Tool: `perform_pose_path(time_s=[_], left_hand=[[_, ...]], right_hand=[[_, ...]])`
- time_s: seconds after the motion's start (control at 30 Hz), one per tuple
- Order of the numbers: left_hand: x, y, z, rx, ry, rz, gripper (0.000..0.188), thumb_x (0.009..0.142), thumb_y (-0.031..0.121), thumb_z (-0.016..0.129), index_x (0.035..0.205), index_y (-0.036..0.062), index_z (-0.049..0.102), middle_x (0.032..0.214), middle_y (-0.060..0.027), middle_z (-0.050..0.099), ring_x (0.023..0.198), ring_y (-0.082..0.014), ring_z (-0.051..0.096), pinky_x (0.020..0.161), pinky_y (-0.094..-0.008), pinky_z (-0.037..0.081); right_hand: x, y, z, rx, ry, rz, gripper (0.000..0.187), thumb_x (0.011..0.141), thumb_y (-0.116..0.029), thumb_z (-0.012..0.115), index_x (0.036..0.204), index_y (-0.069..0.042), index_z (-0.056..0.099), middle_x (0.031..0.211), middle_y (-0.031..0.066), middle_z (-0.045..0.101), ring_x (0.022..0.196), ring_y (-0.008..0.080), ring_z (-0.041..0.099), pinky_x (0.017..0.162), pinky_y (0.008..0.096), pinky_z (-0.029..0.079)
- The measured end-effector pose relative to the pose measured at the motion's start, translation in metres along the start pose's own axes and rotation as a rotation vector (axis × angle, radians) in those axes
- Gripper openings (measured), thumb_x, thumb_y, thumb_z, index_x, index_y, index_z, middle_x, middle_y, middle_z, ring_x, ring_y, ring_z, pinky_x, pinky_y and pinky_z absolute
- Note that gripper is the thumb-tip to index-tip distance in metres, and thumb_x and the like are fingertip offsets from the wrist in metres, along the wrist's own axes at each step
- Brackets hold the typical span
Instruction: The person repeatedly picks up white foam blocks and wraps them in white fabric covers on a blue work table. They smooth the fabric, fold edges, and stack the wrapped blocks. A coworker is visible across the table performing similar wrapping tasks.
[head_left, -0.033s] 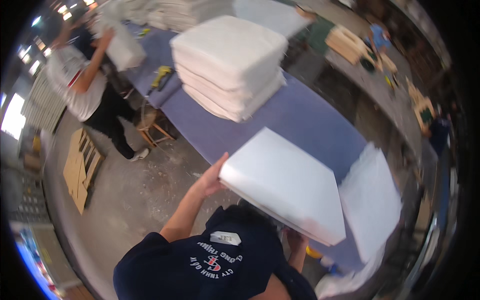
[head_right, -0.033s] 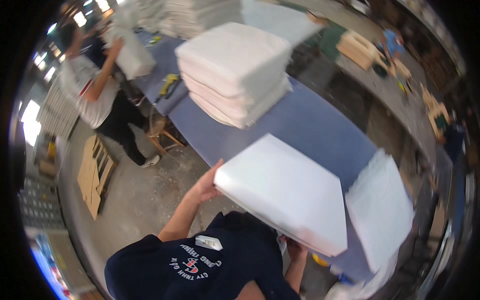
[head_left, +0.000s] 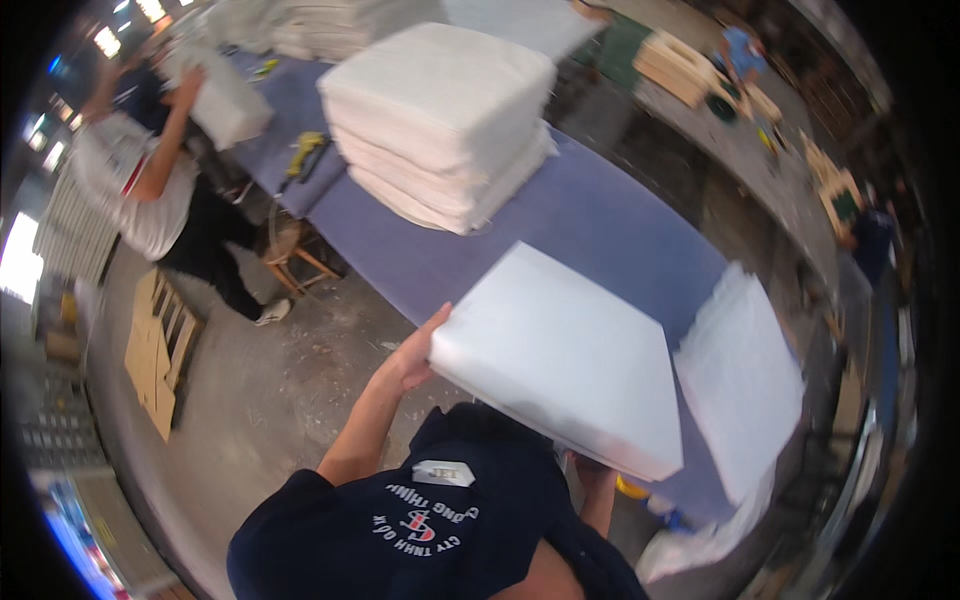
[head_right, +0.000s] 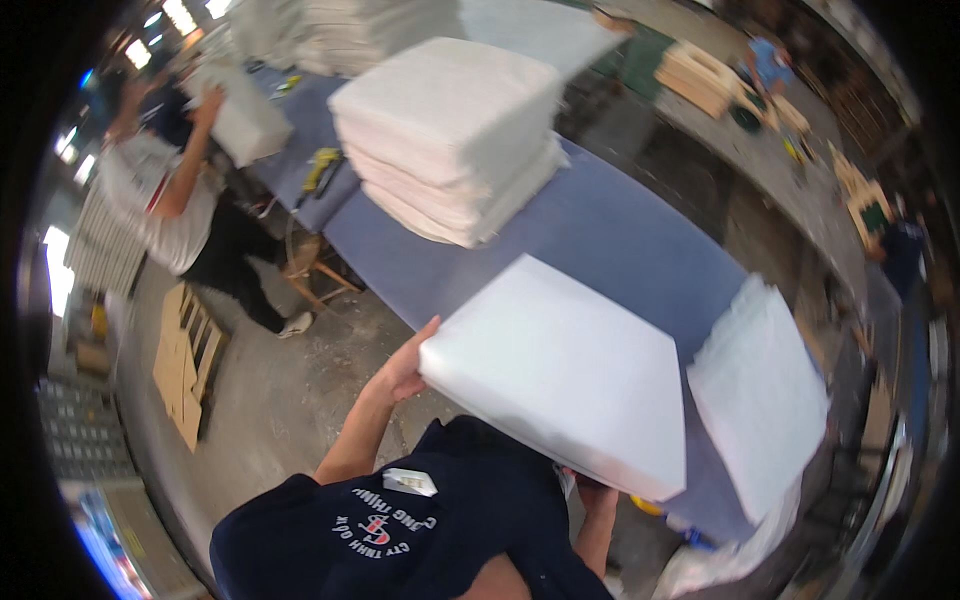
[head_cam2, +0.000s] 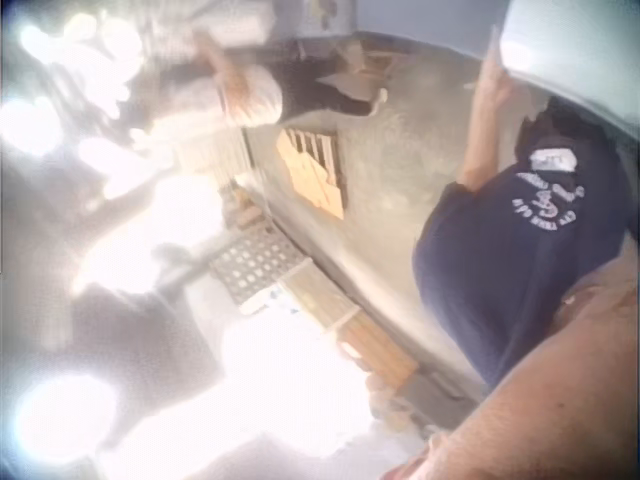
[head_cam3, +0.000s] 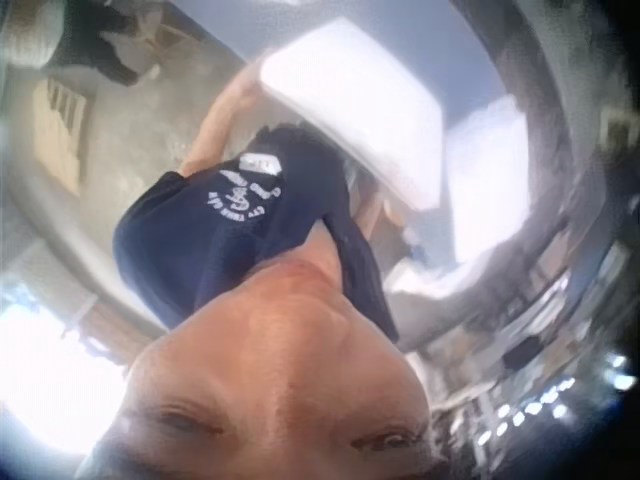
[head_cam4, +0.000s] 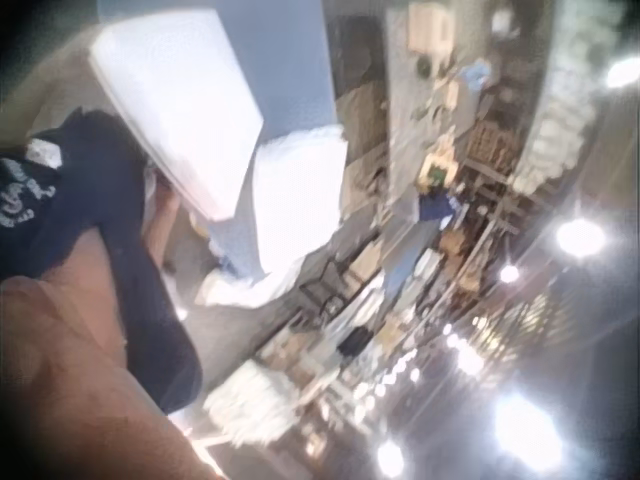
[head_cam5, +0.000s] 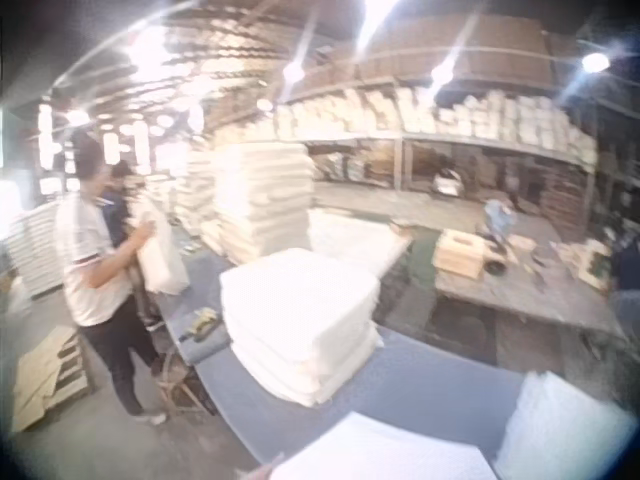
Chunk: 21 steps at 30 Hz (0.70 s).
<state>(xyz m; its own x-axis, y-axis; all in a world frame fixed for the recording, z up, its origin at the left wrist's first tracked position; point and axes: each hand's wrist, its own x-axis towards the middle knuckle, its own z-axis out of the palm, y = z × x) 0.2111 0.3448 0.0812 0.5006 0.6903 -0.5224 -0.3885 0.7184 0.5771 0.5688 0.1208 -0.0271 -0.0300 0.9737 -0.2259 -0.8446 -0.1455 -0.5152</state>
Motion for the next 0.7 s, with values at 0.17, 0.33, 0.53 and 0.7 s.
perform_pose_path(time_s=[0.17, 0.33, 0.53, 0.7], left_hand=[[-0.016, -0.031, 0.001, 0.146, 0.272, 0.021, 0.069, 0.093, 0.039, 0.058, 0.148, 0.003, 0.036, 0.144, -0.0168, 0.047, 0.131, -0.0304, 0.046, 0.109, -0.0411, 0.033], [-0.003, -0.012, -0.005, 0.337, 0.182, 0.094, 0.075, 0.084, 0.025, 0.066, 0.148, 0.0023, 0.035, 0.141, -0.0165, 0.049, 0.129, -0.0296, 0.047, 0.108, -0.0399, 0.034], [0.005, 0.014, 0.024, 0.413, 0.169, 0.275, 0.077, 0.079, 0.015, 0.065, 0.147, 0.0015, 0.034, 0.136, -0.018, 0.051, 0.126, -0.0295, 0.05, 0.106, -0.0404, 0.039], [0.044, -0.016, -0.027, 0.522, 0.079, 0.154, 0.069, 0.078, 0.01, 0.066, 0.142, -0.0001, 0.041, 0.138, -0.0197, 0.05, 0.129, -0.0314, 0.048, 0.108, -0.0383, 0.038]], right_hand=[[-0.065, -0.016, -0.078, 0.122, 0.554, -0.198, 0.065, 0.098, -0.052, 0.042, 0.146, -0.008, 0.039, 0.141, 0.011, 0.051, 0.126, 0.03, 0.051, 0.104, 0.0468, 0.043], [-0.044, -0.053, -0.043, -0.106, 0.525, -0.042, 0.065, 0.095, -0.039, 0.056, 0.145, -0.002, 0.038, 0.134, 0.013, 0.055, 0.12, 0.0263, 0.055, 0.098, 0.0387, 0.048], [-0.028, -0.05, 0.003, -0.3, 0.624, -0.096, 0.069, 0.088, -0.028, 0.067, 0.144, 0.0, 0.038, 0.129, 0.0146, 0.056, 0.114, 0.0234, 0.058, 0.095, 0.0347, 0.048], [-0.029, -0.044, -0.035, -0.507, 0.694, -0.225, 0.062, 0.085, -0.023, 0.069, 0.139, -0.002, 0.047, 0.125, 0.0138, 0.061, 0.111, 0.0233, 0.06, 0.093, 0.0348, 0.049]])
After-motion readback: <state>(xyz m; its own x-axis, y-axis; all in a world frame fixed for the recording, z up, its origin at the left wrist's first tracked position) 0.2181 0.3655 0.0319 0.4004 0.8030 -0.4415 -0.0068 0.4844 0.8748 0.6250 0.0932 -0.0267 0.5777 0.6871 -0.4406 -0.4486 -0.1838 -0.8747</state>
